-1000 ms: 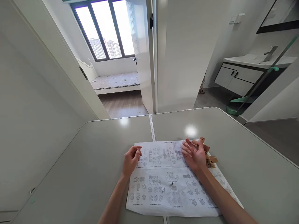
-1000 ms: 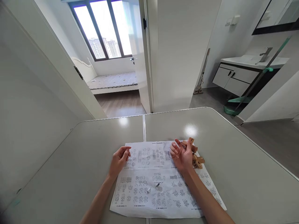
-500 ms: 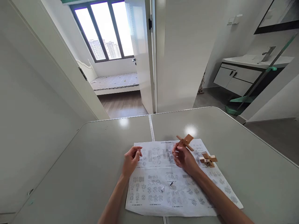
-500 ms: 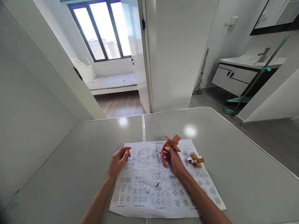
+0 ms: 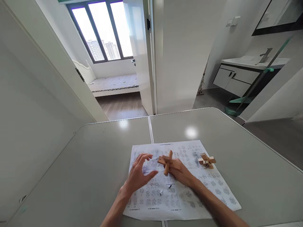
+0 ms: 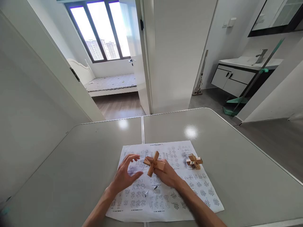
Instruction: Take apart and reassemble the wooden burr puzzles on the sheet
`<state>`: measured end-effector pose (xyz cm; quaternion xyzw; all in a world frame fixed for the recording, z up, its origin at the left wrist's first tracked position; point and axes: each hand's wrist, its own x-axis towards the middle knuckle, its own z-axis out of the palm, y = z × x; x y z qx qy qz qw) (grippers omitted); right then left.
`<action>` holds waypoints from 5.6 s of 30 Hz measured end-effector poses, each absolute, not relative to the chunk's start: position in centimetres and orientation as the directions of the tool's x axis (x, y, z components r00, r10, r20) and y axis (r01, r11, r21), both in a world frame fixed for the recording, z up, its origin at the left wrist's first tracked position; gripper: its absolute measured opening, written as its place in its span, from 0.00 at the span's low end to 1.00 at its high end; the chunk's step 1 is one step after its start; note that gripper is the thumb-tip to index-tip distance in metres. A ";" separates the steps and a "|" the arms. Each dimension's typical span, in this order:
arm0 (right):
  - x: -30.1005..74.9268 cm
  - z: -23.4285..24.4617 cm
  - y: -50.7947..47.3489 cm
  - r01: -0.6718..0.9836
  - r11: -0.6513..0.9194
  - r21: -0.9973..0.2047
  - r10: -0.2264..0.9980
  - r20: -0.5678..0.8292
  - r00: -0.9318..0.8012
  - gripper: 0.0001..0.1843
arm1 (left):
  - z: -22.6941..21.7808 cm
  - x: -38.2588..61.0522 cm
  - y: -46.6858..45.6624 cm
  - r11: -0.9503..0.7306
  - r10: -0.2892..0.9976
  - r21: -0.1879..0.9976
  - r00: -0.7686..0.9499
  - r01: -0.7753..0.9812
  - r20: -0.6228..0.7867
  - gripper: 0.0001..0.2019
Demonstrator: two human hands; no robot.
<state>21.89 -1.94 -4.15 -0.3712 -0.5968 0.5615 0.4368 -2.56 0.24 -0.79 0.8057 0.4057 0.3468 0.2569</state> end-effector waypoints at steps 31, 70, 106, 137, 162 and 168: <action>19.7 -2.8 -2.6 0.187 0.350 -0.918 0.847 0.224 -0.483 0.17 | -0.5 -0.9 -0.4 -0.116 0.872 0.992 0.473 -0.051 0.126 0.42; 19.5 -3.1 -2.8 0.262 0.333 -0.906 0.890 0.210 -0.405 0.23 | -0.7 -1.2 -0.1 0.023 0.895 0.990 0.444 -0.138 0.041 0.42; 20.5 -1.9 -2.2 -0.165 -0.066 -0.984 0.923 0.003 -0.384 0.26 | -0.5 -0.6 -0.6 -0.211 0.886 0.972 0.441 0.106 0.145 0.46; 20.4 -2.7 -3.1 0.241 0.449 -0.860 0.887 0.399 -0.232 0.17 | 0.3 -1.2 -0.1 -0.022 0.886 0.998 0.463 0.054 -0.005 0.38; 20.7 -2.1 -2.1 -0.125 -0.015 -0.992 0.948 0.025 -0.317 0.25 | -1.0 0.2 -1.5 -0.487 0.852 0.800 0.391 0.350 0.348 0.46; 20.6 -1.9 -2.0 -0.154 -0.037 -0.987 0.954 0.010 -0.298 0.26 | -1.1 0.3 -1.5 -0.535 0.825 0.776 0.406 0.335 0.394 0.46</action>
